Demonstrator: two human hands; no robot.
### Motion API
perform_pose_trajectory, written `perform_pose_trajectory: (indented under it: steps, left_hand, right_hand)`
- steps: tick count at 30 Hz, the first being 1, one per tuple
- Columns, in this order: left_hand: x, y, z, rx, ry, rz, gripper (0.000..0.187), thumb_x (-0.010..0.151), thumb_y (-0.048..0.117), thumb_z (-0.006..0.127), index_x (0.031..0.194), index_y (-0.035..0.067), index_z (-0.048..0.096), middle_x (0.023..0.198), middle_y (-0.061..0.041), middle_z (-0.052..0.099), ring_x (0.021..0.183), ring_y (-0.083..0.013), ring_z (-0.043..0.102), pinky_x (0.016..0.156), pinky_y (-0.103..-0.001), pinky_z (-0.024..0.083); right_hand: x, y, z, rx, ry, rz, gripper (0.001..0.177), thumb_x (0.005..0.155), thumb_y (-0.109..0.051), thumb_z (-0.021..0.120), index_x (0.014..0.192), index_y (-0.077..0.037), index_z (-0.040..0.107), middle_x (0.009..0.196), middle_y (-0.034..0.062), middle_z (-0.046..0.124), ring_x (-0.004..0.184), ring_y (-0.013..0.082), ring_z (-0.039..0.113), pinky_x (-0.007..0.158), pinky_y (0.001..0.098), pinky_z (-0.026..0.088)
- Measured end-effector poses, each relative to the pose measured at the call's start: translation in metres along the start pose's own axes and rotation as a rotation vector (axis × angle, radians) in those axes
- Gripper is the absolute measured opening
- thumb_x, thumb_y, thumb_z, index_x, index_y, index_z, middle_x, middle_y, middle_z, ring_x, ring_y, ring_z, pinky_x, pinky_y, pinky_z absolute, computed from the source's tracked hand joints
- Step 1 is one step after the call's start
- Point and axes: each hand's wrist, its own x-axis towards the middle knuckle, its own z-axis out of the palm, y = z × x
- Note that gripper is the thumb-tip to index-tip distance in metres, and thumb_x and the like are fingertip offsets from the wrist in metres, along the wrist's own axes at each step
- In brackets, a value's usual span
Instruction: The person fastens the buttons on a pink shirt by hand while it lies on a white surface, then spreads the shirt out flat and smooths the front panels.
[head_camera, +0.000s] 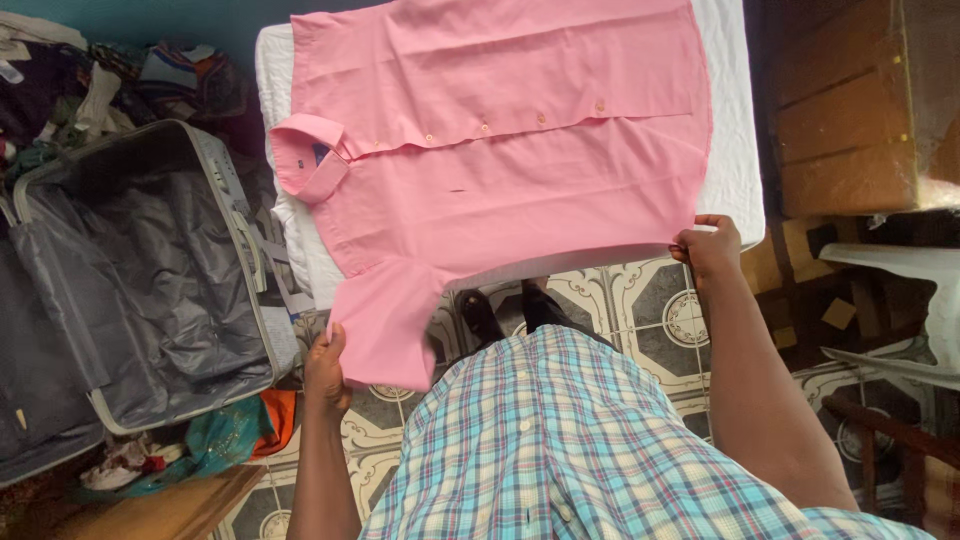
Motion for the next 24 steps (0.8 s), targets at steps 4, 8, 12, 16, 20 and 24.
perform_pose_trajectory:
  steps: [4,8,12,16,20,24]
  left_hand:
    - [0.011,0.002,-0.013,1.004,0.15,0.038,0.057,0.083,0.027,0.082,0.132,0.012,0.056,0.1,-0.012,0.069,0.084,-0.0233,0.066,0.074,-0.042,0.055]
    - [0.026,-0.001,0.001,0.931,0.378,0.237,0.041,0.093,0.036,0.075,0.124,0.012,0.065,0.098,-0.008,0.073,0.089,-0.0206,0.068,0.08,-0.037,0.054]
    - [0.045,0.012,0.031,0.914,0.553,0.348,0.042,0.096,0.037,0.074,0.126,0.009,0.064,0.103,-0.006,0.071,0.093,-0.0225,0.067,0.082,-0.039,0.052]
    - [0.072,0.018,0.055,0.713,0.518,0.286,0.059,0.092,0.04,0.077,0.13,0.003,0.051,0.1,-0.008,0.075,0.094,-0.0209,0.068,0.089,-0.037,0.05]
    - [0.09,0.021,0.06,0.798,0.566,0.27,0.057,0.087,0.04,0.08,0.123,0.001,0.059,0.105,-0.013,0.073,0.096,-0.0256,0.069,0.089,-0.039,0.053]
    - [0.083,0.034,0.071,0.891,0.559,0.219,0.044,0.09,0.043,0.076,0.108,0.003,0.07,0.109,-0.013,0.076,0.1,-0.0245,0.071,0.091,-0.037,0.053]
  right_hand:
    - [-0.015,0.005,0.0,0.168,0.036,-0.178,0.049,0.08,0.011,0.072,0.124,0.001,0.053,0.098,0.0057,0.066,0.076,0.0131,0.069,0.065,0.0228,0.062]
    - [-0.041,0.004,0.004,0.287,0.117,-0.033,0.045,0.081,0.01,0.071,0.12,-0.001,0.053,0.09,0.0126,0.069,0.071,0.0149,0.067,0.062,0.0217,0.056]
    - [-0.069,0.014,0.026,0.043,0.176,-0.142,0.031,0.088,-0.003,0.074,0.113,0.002,0.058,0.092,0.0094,0.067,0.071,0.0137,0.067,0.062,0.0235,0.057]
    - [-0.081,0.012,0.047,-0.357,0.413,-0.21,0.04,0.088,-0.022,0.087,0.105,0.002,0.06,0.089,0.0124,0.067,0.073,0.0182,0.063,0.067,0.0331,0.053]
    - [-0.077,0.003,0.049,-0.391,0.396,-0.114,0.023,0.096,-0.023,0.076,0.102,-0.004,0.066,0.09,0.0074,0.071,0.077,0.0188,0.067,0.07,0.0349,0.055]
    - [-0.083,0.006,0.048,-0.578,0.441,-0.404,0.018,0.095,-0.017,0.072,0.102,-0.003,0.064,0.094,0.0108,0.068,0.082,0.0272,0.069,0.073,0.0411,0.053]
